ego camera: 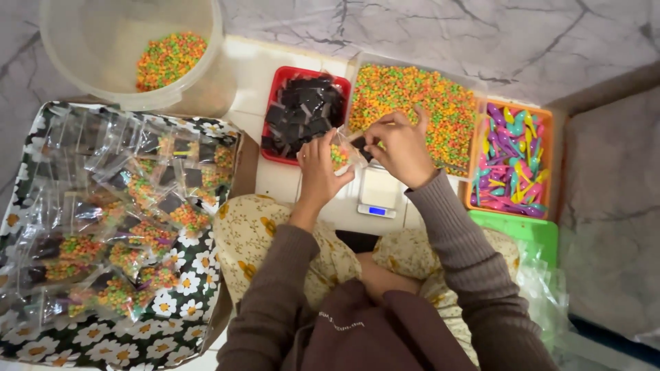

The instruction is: Manually portioning and packaging small colorful candies into plastic bags using a scoop and a digital scale.

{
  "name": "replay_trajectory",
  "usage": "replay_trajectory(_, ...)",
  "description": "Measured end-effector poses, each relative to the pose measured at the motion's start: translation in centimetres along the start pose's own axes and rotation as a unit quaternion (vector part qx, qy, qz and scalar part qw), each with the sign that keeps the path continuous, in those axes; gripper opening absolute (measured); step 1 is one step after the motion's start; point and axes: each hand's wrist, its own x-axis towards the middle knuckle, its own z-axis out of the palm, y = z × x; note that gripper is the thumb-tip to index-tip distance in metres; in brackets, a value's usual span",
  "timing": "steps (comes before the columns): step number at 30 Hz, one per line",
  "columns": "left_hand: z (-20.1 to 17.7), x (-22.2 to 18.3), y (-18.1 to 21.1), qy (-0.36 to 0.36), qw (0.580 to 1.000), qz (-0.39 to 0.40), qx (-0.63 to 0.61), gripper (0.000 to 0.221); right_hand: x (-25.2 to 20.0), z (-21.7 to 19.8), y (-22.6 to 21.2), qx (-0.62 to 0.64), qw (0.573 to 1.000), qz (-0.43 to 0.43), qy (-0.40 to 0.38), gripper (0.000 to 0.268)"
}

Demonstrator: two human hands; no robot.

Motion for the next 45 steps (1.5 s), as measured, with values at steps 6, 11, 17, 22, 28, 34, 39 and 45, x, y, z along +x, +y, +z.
replay_trajectory(6, -0.9, -0.2, 0.9, -0.038, 0.998, 0.053, -0.007, 0.102, -0.6, 0.8, 0.6, -0.047, 0.993, 0.059, -0.086, 0.014)
replay_trajectory(11, -0.3, -0.7, 0.5, -0.06, 0.995, 0.067, -0.031, 0.103, -1.2, 3.8, -0.2, -0.006, 0.995, 0.081, -0.051, 0.011)
replay_trajectory(17, -2.0, -0.7, 1.3, -0.068, 0.992, 0.099, -0.022, 0.095, -1.8, 5.7, 1.2, 0.053, 0.985, 0.087, -0.138, 0.012)
replay_trajectory(22, -0.4, -1.4, 0.3, -0.101, 0.99, 0.087, -0.044, 0.094, -2.1, 10.1, 2.4, 0.059, 0.986, 0.068, -0.139, 0.006)
replay_trajectory(28, -2.2, -0.8, 2.0, -0.099, 0.992, 0.061, -0.057, 0.104, -2.9, 6.3, 1.1, 0.208, 0.97, 0.084, -0.092, 0.017)
replay_trajectory(34, -2.5, 0.8, 3.4, -0.17, 0.925, 0.008, -0.339, 0.032, -5.0, 0.3, 1.8, 0.258, 0.96, 0.103, -0.049, 0.019)
replay_trajectory(39, -4.9, 1.9, 6.8, -0.164, 0.886, -0.091, -0.424, 0.021, -7.4, -5.4, 2.4, 0.47, 0.877, 0.084, -0.044, 0.031)
replay_trajectory(45, -5.6, 2.2, 10.2, -0.153, 0.86, -0.109, -0.475, 0.024, -8.4, -6.1, 3.3, 0.359, 0.932, 0.051, -0.011, 0.038)
